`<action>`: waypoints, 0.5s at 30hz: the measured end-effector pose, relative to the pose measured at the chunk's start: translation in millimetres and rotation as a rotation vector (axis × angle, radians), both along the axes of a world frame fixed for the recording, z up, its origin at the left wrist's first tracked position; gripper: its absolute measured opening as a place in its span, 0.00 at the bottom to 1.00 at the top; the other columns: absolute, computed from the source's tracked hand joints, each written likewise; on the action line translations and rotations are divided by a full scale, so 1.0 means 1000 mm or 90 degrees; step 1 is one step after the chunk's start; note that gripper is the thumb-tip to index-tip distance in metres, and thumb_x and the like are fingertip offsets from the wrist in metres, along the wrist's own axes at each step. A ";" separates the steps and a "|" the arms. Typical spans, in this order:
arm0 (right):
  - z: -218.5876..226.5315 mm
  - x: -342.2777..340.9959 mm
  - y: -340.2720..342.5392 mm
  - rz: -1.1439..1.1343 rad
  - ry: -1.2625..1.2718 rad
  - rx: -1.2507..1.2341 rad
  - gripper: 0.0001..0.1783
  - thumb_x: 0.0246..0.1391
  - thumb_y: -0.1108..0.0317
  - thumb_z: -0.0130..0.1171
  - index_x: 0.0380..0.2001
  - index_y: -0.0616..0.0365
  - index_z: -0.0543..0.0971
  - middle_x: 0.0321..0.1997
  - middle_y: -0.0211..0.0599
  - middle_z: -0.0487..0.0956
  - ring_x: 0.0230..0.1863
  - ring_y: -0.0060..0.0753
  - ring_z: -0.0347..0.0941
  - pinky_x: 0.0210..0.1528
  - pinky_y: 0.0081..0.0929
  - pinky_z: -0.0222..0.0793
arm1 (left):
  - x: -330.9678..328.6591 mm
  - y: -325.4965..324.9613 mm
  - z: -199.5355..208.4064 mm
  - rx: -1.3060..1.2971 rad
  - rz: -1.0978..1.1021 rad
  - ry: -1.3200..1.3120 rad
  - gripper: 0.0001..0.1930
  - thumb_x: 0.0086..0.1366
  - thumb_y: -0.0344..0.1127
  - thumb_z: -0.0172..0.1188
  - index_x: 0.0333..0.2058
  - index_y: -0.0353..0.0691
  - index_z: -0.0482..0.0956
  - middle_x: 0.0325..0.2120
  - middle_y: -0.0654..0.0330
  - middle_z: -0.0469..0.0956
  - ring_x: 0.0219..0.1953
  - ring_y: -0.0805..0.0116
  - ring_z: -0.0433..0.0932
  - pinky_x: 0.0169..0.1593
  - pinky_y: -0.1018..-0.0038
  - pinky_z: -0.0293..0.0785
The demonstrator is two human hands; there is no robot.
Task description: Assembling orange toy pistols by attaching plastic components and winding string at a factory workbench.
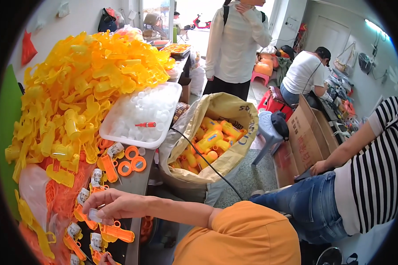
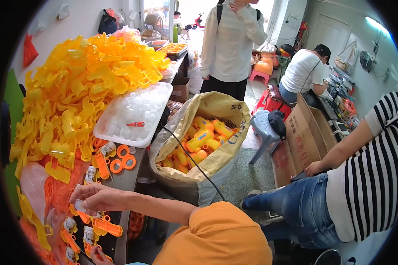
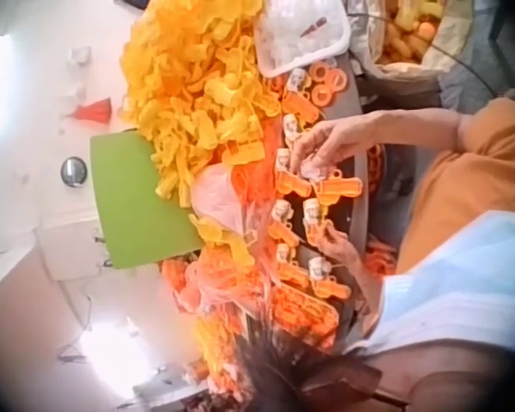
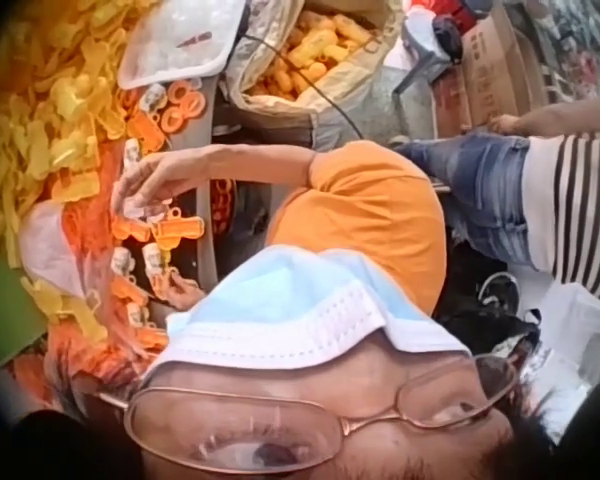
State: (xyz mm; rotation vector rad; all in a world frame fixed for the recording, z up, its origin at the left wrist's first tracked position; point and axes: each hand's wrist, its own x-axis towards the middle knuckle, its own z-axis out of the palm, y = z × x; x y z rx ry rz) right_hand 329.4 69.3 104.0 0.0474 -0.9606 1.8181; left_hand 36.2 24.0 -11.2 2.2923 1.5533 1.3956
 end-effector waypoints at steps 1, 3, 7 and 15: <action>-0.001 -0.002 0.000 0.000 -0.003 -0.002 0.18 0.59 0.70 0.57 0.52 0.62 0.72 0.37 0.28 0.73 0.31 0.16 0.69 0.33 0.15 0.67 | 0.003 0.000 0.001 -0.001 0.007 -0.001 0.10 0.64 0.32 0.64 0.39 0.30 0.80 0.32 0.50 0.81 0.30 0.60 0.77 0.34 0.70 0.75; -0.001 -0.002 -0.001 0.009 -0.010 -0.005 0.18 0.59 0.70 0.57 0.52 0.61 0.72 0.39 0.28 0.73 0.32 0.16 0.69 0.35 0.15 0.68 | 0.008 -0.003 0.001 -0.016 0.055 -0.019 0.09 0.64 0.30 0.63 0.37 0.29 0.81 0.32 0.48 0.81 0.34 0.56 0.78 0.41 0.66 0.75; 0.000 -0.001 -0.002 0.012 0.007 -0.030 0.17 0.61 0.67 0.58 0.52 0.60 0.72 0.44 0.29 0.74 0.37 0.16 0.71 0.39 0.16 0.71 | 0.017 -0.005 0.015 0.002 0.011 0.032 0.06 0.64 0.28 0.61 0.35 0.29 0.80 0.32 0.47 0.81 0.34 0.52 0.77 0.42 0.64 0.74; 0.017 0.008 -0.015 0.012 -0.046 0.039 0.18 0.61 0.63 0.58 0.51 0.59 0.73 0.47 0.34 0.76 0.41 0.19 0.73 0.40 0.17 0.72 | 0.011 -0.011 0.017 -0.024 -0.051 0.081 0.06 0.65 0.27 0.58 0.36 0.29 0.80 0.32 0.47 0.80 0.33 0.51 0.77 0.41 0.64 0.74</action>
